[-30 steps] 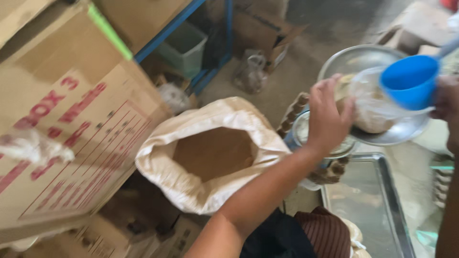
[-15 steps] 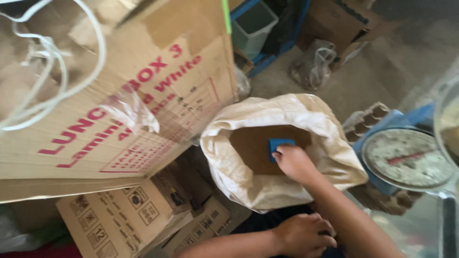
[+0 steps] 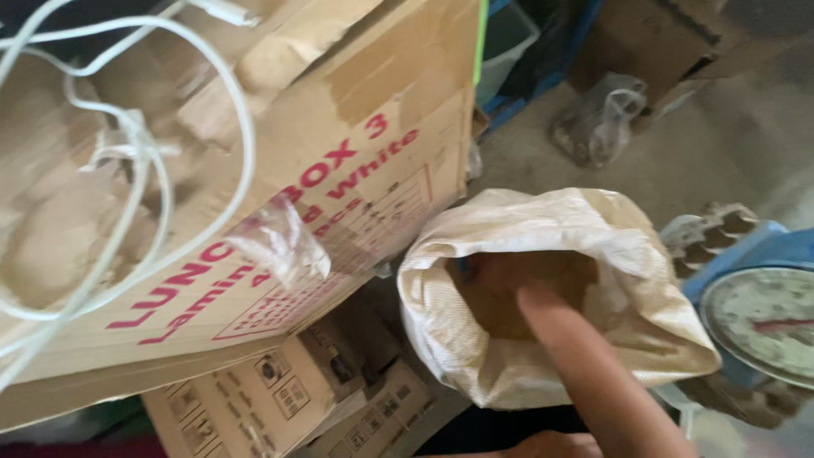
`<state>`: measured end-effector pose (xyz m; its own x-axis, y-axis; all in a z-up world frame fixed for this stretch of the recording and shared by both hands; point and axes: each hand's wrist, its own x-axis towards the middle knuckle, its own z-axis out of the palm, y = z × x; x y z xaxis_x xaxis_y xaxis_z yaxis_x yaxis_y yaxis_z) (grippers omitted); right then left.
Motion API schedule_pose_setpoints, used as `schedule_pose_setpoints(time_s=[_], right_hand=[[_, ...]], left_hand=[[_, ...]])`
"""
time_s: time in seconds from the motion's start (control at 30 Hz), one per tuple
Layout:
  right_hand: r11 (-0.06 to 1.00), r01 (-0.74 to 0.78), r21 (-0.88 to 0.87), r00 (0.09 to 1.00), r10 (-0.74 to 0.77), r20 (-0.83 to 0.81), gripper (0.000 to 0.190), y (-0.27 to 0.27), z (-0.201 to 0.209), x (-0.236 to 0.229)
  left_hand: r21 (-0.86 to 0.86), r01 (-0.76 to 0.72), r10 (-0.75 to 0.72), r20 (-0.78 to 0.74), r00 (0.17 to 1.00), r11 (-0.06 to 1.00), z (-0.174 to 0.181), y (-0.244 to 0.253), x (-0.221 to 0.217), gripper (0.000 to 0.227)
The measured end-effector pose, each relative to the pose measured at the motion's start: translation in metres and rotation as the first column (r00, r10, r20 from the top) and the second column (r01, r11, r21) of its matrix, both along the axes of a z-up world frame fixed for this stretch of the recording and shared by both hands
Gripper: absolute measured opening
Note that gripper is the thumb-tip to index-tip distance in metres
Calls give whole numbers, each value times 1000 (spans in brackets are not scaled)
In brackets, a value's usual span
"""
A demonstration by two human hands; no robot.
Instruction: The person scoops brown sugar from a large sack into plastic bags using a blue scoop, weighs each bag on a mechanical scale, and ties the bags closed.
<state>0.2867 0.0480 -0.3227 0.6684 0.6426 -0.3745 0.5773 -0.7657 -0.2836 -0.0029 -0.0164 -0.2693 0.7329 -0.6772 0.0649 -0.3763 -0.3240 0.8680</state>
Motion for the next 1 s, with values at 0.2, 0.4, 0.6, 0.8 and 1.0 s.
schedule_pose_setpoints(time_s=[0.2,0.4,0.6,0.8,1.0], right_hand=[[967,-120,223,890,204,-407,28,-18,7,-29],[842,435,320,474,88,-876,20,-68,77,-38],[592,697,405,436,98,-894,18,-146,132,-43],[147,883,446,375,349,-859,14,-179,185,-75],[-120,858,499,506,357,-785,20,-257,263,-94]], left_hand=[[-82,38,-44,-80,996,996,14,-20,-7,34],[21,82,-84,116,990,996,32,-13,-11,27],[10,34,-35,326,945,999,72,-16,-15,28],[5,168,-162,288,944,986,118,-25,-2,32],[-265,-516,510,-97,855,814,198,-7,34,18]])
